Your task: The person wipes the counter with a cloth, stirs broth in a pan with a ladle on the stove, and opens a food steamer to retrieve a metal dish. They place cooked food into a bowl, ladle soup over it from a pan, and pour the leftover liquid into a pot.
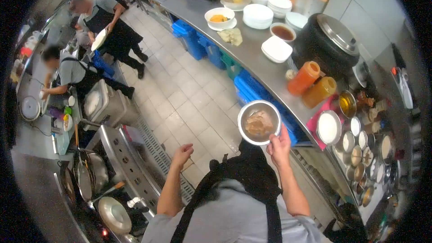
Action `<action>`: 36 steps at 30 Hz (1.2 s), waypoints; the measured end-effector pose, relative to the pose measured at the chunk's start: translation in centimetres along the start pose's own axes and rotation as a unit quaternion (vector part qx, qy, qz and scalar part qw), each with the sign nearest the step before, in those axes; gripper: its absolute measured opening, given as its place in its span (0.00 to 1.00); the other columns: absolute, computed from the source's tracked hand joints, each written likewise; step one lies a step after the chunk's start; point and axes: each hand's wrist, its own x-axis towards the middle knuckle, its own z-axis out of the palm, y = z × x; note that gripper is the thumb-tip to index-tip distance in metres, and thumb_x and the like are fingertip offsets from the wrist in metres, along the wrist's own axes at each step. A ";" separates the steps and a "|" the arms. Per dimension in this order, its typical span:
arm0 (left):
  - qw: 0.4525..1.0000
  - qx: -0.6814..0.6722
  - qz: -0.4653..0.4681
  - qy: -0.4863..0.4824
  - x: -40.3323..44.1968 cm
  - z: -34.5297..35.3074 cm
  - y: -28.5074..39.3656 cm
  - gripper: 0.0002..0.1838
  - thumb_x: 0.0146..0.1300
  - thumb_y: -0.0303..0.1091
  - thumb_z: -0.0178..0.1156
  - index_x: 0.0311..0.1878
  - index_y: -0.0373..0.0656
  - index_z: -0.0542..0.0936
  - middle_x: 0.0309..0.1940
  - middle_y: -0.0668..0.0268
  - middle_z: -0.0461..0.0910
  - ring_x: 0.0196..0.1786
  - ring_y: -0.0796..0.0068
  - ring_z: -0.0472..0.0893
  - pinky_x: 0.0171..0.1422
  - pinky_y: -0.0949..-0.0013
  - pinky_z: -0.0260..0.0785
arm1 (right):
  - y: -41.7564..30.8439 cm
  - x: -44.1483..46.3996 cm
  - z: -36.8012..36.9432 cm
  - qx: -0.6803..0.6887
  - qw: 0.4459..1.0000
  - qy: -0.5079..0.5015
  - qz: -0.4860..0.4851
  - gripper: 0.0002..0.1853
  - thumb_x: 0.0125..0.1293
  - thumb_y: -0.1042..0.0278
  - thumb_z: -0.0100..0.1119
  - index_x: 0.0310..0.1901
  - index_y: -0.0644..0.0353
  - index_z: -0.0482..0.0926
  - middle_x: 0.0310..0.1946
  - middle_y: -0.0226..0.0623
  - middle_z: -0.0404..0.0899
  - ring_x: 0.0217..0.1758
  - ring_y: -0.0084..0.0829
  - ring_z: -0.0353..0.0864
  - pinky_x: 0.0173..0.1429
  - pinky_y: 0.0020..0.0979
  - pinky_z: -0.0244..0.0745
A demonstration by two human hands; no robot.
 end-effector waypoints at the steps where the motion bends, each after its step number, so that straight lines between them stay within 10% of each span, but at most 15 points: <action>1: 1.000 0.004 0.001 0.003 1.1 -0.3 1.6 0.22 0.67 0.35 0.61 0.63 0.40 0.78 0.46 0.63 0.84 0.49 0.73 0.80 0.50 0.68 0.73 | 0.0 1.5 0.2 0.010 1.000 -0.010 0.000 0.35 0.65 0.83 0.47 0.75 0.57 0.57 0.40 0.34 0.80 0.13 0.14 0.61 0.14 0.18 0.55; 22: 0.951 0.043 0.259 0.164 21.7 -0.2 34.1 0.14 0.66 0.33 0.65 0.50 0.36 0.84 0.29 0.68 0.83 0.32 0.79 0.79 0.38 0.74 0.70 | -7.1 30.6 4.6 -0.052 0.994 -0.074 0.053 0.36 0.69 0.79 0.50 0.77 0.57 0.52 0.27 0.30 0.75 0.13 0.15 0.63 0.16 0.20 0.59; 25: 0.935 0.171 0.246 0.189 24.2 -0.6 44.0 0.12 0.65 0.32 0.66 0.48 0.37 0.85 0.26 0.65 0.82 0.30 0.79 0.78 0.37 0.74 0.70 | -7.0 33.0 7.0 -0.069 0.996 -0.037 0.053 0.36 0.68 0.79 0.49 0.77 0.56 0.52 0.28 0.31 0.77 0.12 0.15 0.62 0.16 0.20 0.59; 27: 0.915 0.130 0.330 0.194 28.5 -1.2 47.9 0.12 0.64 0.32 0.66 0.47 0.38 0.86 0.25 0.62 0.82 0.29 0.79 0.78 0.37 0.73 0.71 | -7.0 35.0 8.3 -0.076 0.996 -0.017 0.042 0.36 0.67 0.82 0.49 0.76 0.54 0.56 0.45 0.33 0.80 0.14 0.13 0.61 0.15 0.18 0.57; 36: 0.845 0.284 0.451 0.037 49.7 -1.2 59.4 0.11 0.63 0.31 0.61 0.48 0.44 0.86 0.39 0.54 0.85 0.40 0.54 0.85 0.47 0.59 0.77 | -10.1 43.1 18.6 -0.136 0.988 0.075 0.006 0.33 0.69 0.81 0.48 0.76 0.59 0.56 0.34 0.32 0.79 0.14 0.13 0.63 0.17 0.19 0.57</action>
